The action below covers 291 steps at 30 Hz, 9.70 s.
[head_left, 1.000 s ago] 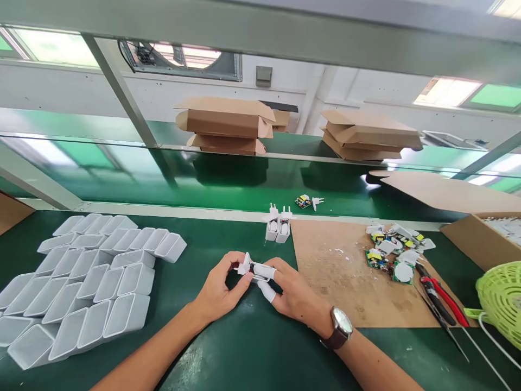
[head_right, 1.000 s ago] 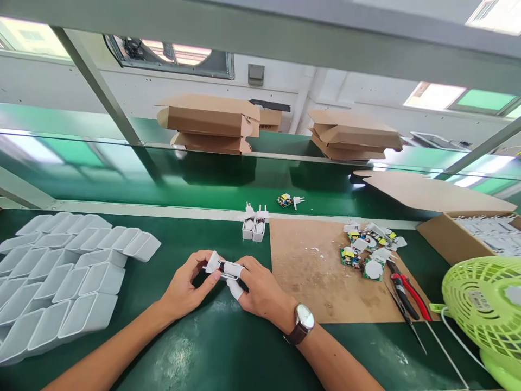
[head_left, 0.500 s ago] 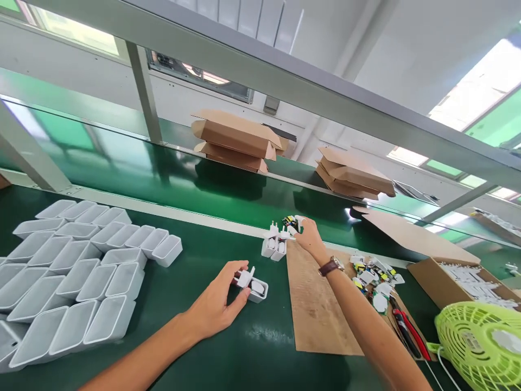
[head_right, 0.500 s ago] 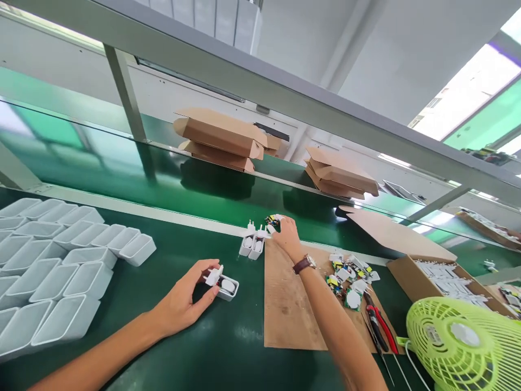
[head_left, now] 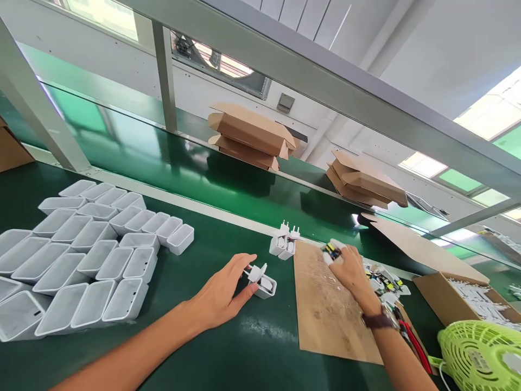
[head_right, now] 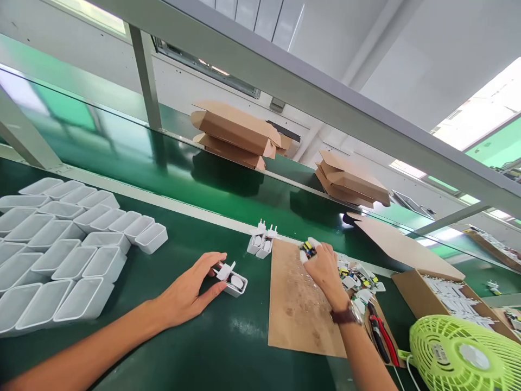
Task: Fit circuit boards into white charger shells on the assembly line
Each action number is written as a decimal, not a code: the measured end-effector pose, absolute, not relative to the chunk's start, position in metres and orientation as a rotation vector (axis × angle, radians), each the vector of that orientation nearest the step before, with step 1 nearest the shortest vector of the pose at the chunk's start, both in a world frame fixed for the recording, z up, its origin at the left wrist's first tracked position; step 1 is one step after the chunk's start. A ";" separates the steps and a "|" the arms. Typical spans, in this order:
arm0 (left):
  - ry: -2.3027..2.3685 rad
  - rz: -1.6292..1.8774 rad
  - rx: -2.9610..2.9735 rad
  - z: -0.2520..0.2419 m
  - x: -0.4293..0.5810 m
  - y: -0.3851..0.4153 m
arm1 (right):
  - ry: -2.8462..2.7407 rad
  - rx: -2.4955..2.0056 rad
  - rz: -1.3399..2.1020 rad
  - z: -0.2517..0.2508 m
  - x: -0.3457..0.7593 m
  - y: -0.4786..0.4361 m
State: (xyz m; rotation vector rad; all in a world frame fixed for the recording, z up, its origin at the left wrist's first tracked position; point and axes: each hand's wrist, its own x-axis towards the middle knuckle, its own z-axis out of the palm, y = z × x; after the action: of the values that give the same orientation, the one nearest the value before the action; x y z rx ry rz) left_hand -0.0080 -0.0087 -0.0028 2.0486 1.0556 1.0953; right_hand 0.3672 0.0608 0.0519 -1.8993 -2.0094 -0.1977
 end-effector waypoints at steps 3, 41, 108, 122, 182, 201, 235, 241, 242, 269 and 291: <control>1.069 1.095 2.039 -0.003 -0.005 -0.010 | -2.093 -1.825 -0.233 0.038 0.385 0.005; 1.110 0.980 2.088 -0.013 0.003 -0.011 | -1.541 -1.103 1.166 0.002 0.214 -0.020; 1.164 1.004 2.510 -0.004 -0.011 0.017 | -2.268 -1.995 -0.219 0.059 0.368 -0.029; 1.083 0.904 2.434 0.003 -0.020 -0.001 | -2.510 -1.341 0.211 0.049 0.248 -0.009; 0.937 1.148 2.410 -0.005 -0.003 0.001 | -2.246 -0.947 -0.044 0.042 0.230 -0.038; 0.942 1.184 2.423 0.000 0.000 0.003 | -2.235 -0.959 -0.004 0.042 0.231 -0.038; 0.875 1.118 1.808 -0.005 -0.009 0.001 | -2.239 -0.763 0.251 0.015 0.220 0.000; 0.965 1.169 1.884 -0.006 -0.007 -0.006 | -2.156 -0.756 0.292 0.023 0.221 -0.009; 0.953 1.180 1.908 -0.006 -0.007 -0.007 | -2.196 -0.770 0.324 0.022 0.221 -0.010; 1.006 1.096 2.102 0.001 -0.005 -0.001 | -2.246 -1.039 0.460 0.012 0.220 -0.021; 1.040 1.510 2.332 0.004 0.012 -0.015 | -1.139 -0.992 1.687 0.022 0.197 -0.020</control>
State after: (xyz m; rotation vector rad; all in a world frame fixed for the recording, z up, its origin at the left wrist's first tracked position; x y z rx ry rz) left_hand 0.0117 -0.0153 0.0036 2.3319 1.0403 1.5101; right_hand 0.1972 -0.0197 0.0223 -0.9924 -1.1390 1.6869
